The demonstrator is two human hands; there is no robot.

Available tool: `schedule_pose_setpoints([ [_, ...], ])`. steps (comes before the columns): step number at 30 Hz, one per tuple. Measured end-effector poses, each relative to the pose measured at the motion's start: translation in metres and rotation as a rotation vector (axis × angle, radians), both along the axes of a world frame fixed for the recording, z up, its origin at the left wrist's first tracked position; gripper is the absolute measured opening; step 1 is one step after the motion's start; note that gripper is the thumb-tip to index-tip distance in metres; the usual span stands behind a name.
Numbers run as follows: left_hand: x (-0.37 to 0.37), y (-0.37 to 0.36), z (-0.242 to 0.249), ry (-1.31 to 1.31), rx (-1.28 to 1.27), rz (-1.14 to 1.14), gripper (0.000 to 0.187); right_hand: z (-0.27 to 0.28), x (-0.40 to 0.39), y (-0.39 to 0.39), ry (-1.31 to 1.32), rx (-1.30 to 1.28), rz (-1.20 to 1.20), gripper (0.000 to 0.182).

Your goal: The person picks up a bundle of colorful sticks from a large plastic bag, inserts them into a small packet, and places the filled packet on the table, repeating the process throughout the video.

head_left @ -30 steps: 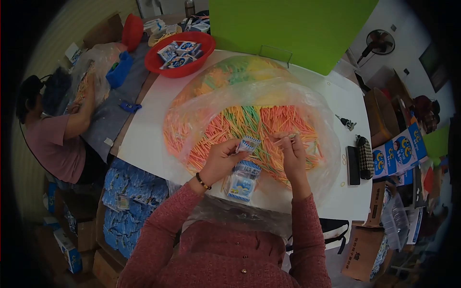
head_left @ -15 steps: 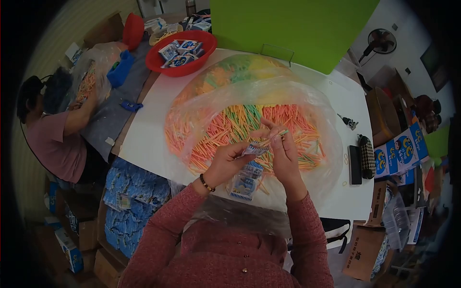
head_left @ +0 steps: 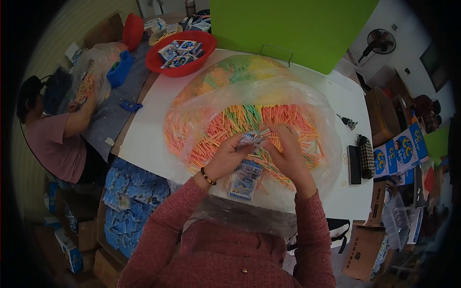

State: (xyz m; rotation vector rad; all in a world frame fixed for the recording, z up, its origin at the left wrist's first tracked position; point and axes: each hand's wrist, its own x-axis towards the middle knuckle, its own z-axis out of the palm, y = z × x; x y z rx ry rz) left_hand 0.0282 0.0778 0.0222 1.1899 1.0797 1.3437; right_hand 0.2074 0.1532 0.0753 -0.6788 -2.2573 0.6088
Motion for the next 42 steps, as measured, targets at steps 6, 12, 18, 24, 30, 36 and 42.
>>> schedule_pose_setpoints([
  [6,0.007,0.006,-0.002,-0.271,-0.102,-0.099,0.032,-0.019,0.005,0.006,-0.065,0.161,-0.109,0.011],
  [12,0.002,0.009,0.001,-0.071,-0.02,-0.099,0.044,-0.02,0.007,0.003,0.053,0.063,-0.177,0.01],
  [18,0.001,0.01,0.003,-0.142,-0.045,-0.114,0.043,-0.027,0.005,0.002,0.071,-0.018,-0.154,0.011],
  [24,-0.004,-0.003,0.004,-0.036,-0.067,-0.08,0.037,-0.021,0.005,-0.007,0.201,-0.279,-0.059,0.01],
  [30,-0.034,-0.076,0.042,-0.223,0.042,0.386,0.025,0.013,0.03,-0.029,0.385,-0.423,-0.043,0.014],
  [36,-0.159,-0.129,0.002,0.098,-0.054,0.71,0.034,-0.016,0.098,-0.02,0.457,-0.615,-0.212,0.015],
  [42,-0.178,-0.13,-0.032,1.151,-0.129,0.8,0.052,-0.03,0.122,-0.028,0.393,-0.549,-0.399,0.014],
])
